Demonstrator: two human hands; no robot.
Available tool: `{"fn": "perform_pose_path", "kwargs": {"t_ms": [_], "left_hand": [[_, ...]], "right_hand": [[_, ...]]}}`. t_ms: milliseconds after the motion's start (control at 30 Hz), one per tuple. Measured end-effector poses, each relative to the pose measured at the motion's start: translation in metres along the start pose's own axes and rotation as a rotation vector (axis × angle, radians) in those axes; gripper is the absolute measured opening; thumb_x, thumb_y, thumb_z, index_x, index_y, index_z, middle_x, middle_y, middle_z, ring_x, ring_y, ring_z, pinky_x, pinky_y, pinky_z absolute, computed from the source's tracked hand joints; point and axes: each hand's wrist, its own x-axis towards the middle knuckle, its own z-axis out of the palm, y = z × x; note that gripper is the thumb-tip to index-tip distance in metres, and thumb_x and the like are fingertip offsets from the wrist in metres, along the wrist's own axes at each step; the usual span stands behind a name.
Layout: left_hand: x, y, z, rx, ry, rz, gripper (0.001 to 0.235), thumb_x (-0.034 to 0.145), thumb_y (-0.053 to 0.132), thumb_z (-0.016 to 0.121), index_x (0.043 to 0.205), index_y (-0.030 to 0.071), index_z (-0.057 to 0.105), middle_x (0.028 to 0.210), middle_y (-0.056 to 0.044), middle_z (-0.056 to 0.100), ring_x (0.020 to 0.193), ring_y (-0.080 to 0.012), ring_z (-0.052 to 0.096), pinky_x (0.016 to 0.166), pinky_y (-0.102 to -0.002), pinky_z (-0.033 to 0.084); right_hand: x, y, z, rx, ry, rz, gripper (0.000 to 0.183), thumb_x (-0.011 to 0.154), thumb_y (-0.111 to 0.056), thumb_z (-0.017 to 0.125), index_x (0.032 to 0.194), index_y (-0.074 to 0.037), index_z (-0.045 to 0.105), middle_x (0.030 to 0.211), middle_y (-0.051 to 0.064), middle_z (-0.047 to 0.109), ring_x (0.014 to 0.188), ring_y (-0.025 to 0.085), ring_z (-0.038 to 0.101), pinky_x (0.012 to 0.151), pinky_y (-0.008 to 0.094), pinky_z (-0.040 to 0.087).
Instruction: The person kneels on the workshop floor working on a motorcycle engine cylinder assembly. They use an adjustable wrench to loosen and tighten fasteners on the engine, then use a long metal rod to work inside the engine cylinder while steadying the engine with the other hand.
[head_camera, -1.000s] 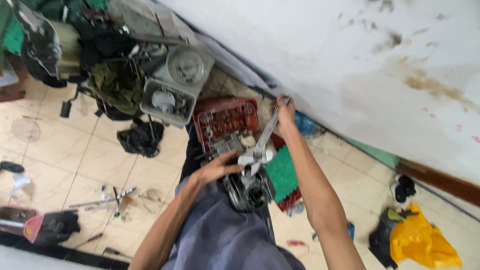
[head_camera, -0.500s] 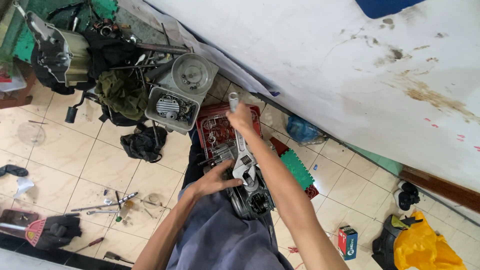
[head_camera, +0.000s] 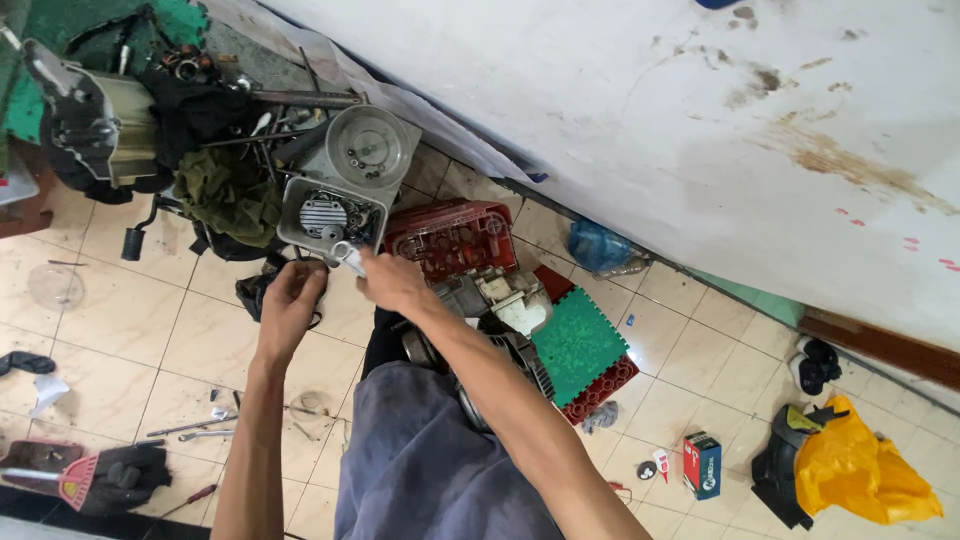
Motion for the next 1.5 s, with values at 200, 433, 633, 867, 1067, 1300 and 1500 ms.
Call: {"fn": "perform_pose_path", "kwargs": {"t_ms": [200, 433, 633, 867, 1067, 1300, 1500], "left_hand": [[-0.001, 0.105, 0.044, 0.811, -0.425, 0.552, 0.034, 0.087, 0.029, 0.072, 0.113, 0.007, 0.075, 0.114, -0.012, 0.072, 0.109, -0.0309, 0.065, 0.092, -0.041, 0.052], [-0.007, 0.107, 0.147, 0.576, -1.145, 0.457, 0.045, 0.09, 0.042, 0.068, 0.122, 0.011, 0.072, 0.124, -0.013, 0.072, 0.114, -0.0293, 0.068, 0.1, -0.039, 0.052], [-0.042, 0.107, 0.192, 0.766, -1.271, 0.67, 0.049, 0.085, 0.045, 0.073, 0.119, 0.01, 0.076, 0.116, -0.017, 0.075, 0.11, -0.0353, 0.07, 0.095, -0.044, 0.055], [-0.081, 0.106, 0.187, 0.947, -1.057, 0.664, 0.057, 0.074, 0.036, 0.081, 0.118, 0.003, 0.068, 0.119, -0.019, 0.064, 0.113, -0.0404, 0.063, 0.095, -0.049, 0.051], [-0.097, 0.105, 0.191, 0.932, -0.86, 0.595, 0.052, 0.073, 0.034, 0.081, 0.113, 0.002, 0.071, 0.113, -0.023, 0.065, 0.107, -0.0408, 0.065, 0.097, -0.046, 0.052], [-0.081, 0.108, 0.168, 0.754, -0.746, 0.512, 0.051, 0.072, 0.032, 0.082, 0.114, 0.003, 0.075, 0.1, -0.027, 0.072, 0.099, -0.0412, 0.069, 0.094, -0.044, 0.053], [-0.063, 0.1, 0.141, 0.619, -0.657, 0.148, 0.049, 0.079, 0.034, 0.073, 0.116, 0.002, 0.075, 0.098, -0.018, 0.079, 0.093, -0.0261, 0.077, 0.088, -0.036, 0.058]], "right_hand": [[0.042, 0.058, 0.103, -0.075, 0.519, -0.606, 0.017, 0.092, -0.022, 0.065, 0.106, -0.013, 0.065, 0.098, 0.004, 0.076, 0.096, 0.02, 0.071, 0.09, 0.037, 0.058], [0.012, 0.023, 0.125, 0.131, -0.001, -0.188, 0.046, 0.095, -0.027, 0.057, 0.132, -0.001, 0.049, 0.101, 0.009, 0.064, 0.081, 0.019, 0.068, 0.069, 0.037, 0.059], [-0.044, -0.012, 0.112, -0.147, 0.145, -0.5, 0.048, 0.094, -0.046, 0.059, 0.121, -0.006, 0.059, 0.102, 0.014, 0.071, 0.088, 0.032, 0.069, 0.075, 0.045, 0.056], [-0.101, -0.017, 0.13, -0.17, -0.058, -0.573, 0.041, 0.098, -0.041, 0.054, 0.127, -0.013, 0.06, 0.106, 0.008, 0.073, 0.09, 0.028, 0.073, 0.085, 0.044, 0.057], [-0.129, -0.032, 0.141, -0.17, -0.016, -0.644, 0.041, 0.091, -0.044, 0.056, 0.121, -0.017, 0.064, 0.106, 0.008, 0.073, 0.096, 0.03, 0.071, 0.085, 0.045, 0.055], [-0.146, -0.053, 0.144, -0.154, 0.043, -0.716, 0.041, 0.083, -0.047, 0.058, 0.113, -0.021, 0.07, 0.106, 0.008, 0.074, 0.102, 0.031, 0.069, 0.086, 0.047, 0.054], [-0.15, -0.079, 0.138, -0.17, 0.073, -0.807, 0.041, 0.077, -0.05, 0.06, 0.107, -0.025, 0.074, 0.107, 0.008, 0.074, 0.108, 0.032, 0.067, 0.087, 0.048, 0.053]]}}
